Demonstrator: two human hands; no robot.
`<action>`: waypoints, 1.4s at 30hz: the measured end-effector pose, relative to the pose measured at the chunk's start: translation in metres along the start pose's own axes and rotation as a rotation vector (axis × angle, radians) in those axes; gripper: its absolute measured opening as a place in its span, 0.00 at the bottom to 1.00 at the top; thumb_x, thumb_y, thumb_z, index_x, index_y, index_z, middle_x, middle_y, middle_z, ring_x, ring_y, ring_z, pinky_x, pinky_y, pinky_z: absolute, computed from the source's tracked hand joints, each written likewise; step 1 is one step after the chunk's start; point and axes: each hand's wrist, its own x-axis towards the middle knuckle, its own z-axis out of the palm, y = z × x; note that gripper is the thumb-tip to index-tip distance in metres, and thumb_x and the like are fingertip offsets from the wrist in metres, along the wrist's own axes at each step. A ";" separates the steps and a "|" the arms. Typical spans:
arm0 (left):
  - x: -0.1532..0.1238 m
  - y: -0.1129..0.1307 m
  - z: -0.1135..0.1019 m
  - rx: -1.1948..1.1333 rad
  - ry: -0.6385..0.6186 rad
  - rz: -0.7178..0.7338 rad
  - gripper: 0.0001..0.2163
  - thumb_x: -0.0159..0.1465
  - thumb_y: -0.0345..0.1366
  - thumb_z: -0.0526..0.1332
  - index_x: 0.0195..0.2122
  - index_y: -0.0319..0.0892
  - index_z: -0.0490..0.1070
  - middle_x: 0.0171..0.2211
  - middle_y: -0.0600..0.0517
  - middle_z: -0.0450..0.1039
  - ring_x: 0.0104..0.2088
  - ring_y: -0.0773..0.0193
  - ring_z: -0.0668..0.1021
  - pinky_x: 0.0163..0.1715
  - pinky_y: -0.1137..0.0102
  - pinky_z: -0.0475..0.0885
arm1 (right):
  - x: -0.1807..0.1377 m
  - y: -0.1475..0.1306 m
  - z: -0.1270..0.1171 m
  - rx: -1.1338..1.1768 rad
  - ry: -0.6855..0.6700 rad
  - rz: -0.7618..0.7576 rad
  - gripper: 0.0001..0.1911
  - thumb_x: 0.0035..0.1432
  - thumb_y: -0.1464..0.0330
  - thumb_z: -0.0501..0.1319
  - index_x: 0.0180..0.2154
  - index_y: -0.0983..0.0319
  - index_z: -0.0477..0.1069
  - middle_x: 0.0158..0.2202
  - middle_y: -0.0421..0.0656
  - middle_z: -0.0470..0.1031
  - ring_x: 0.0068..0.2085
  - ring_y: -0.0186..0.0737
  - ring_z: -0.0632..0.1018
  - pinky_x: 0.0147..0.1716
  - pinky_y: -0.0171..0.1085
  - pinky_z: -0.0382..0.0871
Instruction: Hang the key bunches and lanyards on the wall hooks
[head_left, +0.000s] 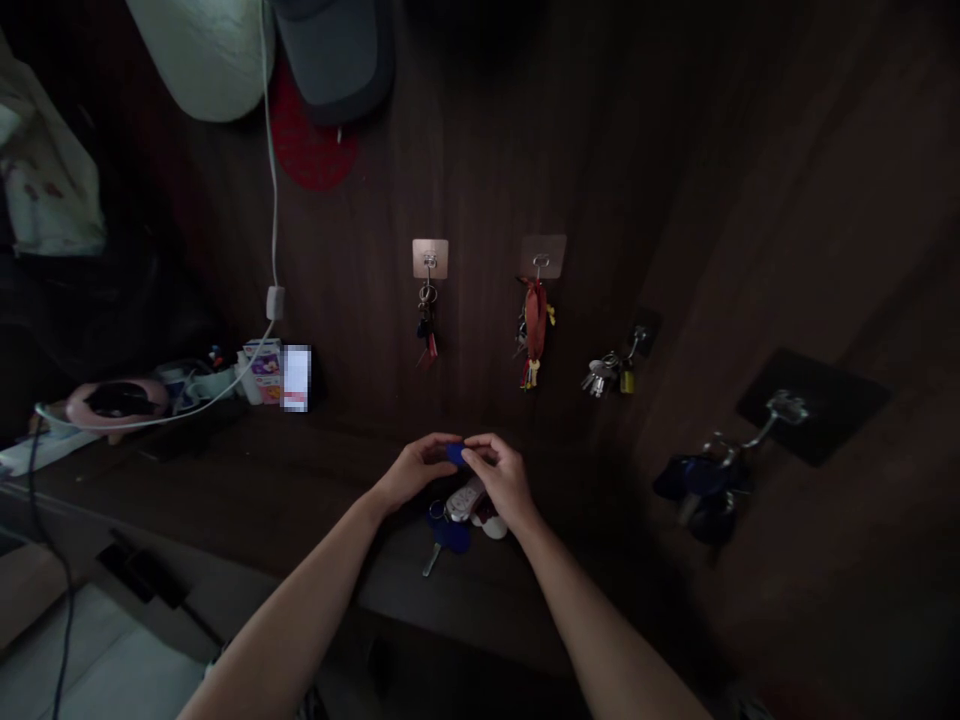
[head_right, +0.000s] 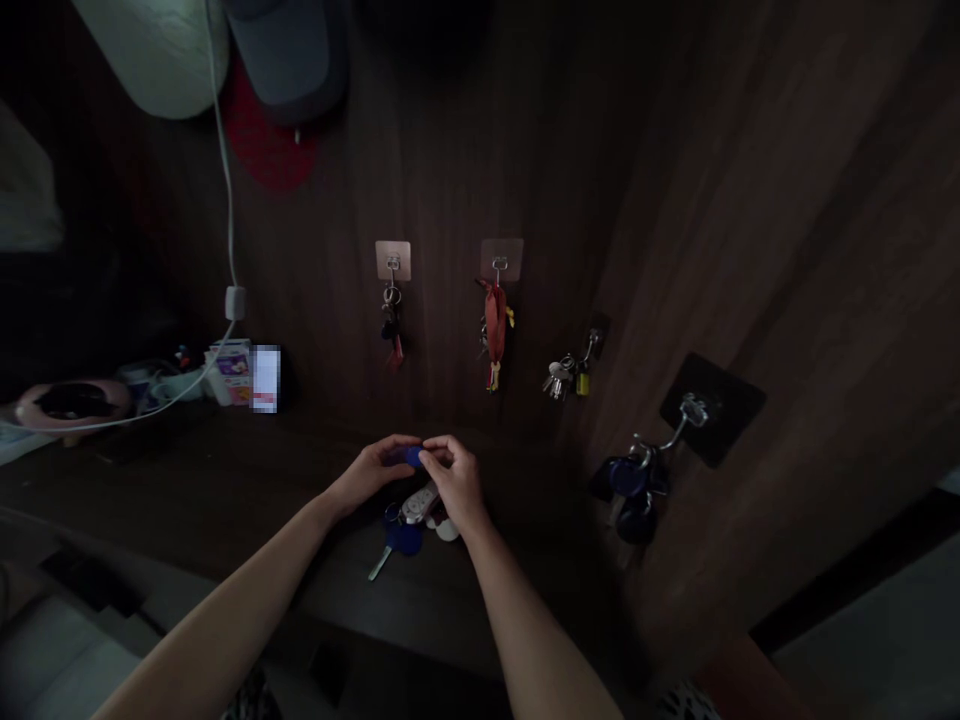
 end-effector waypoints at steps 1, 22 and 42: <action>0.000 0.001 0.001 0.010 0.021 0.002 0.17 0.50 0.33 0.66 0.42 0.41 0.71 0.37 0.50 0.76 0.39 0.63 0.76 0.43 0.68 0.68 | 0.000 0.000 0.000 -0.001 -0.001 -0.005 0.10 0.48 0.62 0.61 0.32 0.61 0.70 0.25 0.40 0.74 0.29 0.37 0.74 0.30 0.34 0.67; 0.003 0.005 -0.006 -0.054 0.184 0.018 0.12 0.53 0.43 0.64 0.29 0.39 0.70 0.26 0.53 0.73 0.31 0.66 0.74 0.35 0.72 0.68 | -0.003 -0.007 -0.003 -0.269 0.026 -0.179 0.11 0.48 0.63 0.63 0.36 0.58 0.74 0.37 0.44 0.76 0.40 0.42 0.75 0.43 0.40 0.67; 0.000 0.009 -0.012 -0.525 0.021 -0.099 0.10 0.54 0.36 0.65 0.37 0.41 0.71 0.46 0.48 0.73 0.40 0.64 0.75 0.44 0.68 0.67 | -0.007 -0.023 0.003 -0.077 -0.204 -0.026 0.16 0.54 0.58 0.56 0.24 0.60 0.75 0.25 0.41 0.78 0.28 0.38 0.76 0.29 0.33 0.66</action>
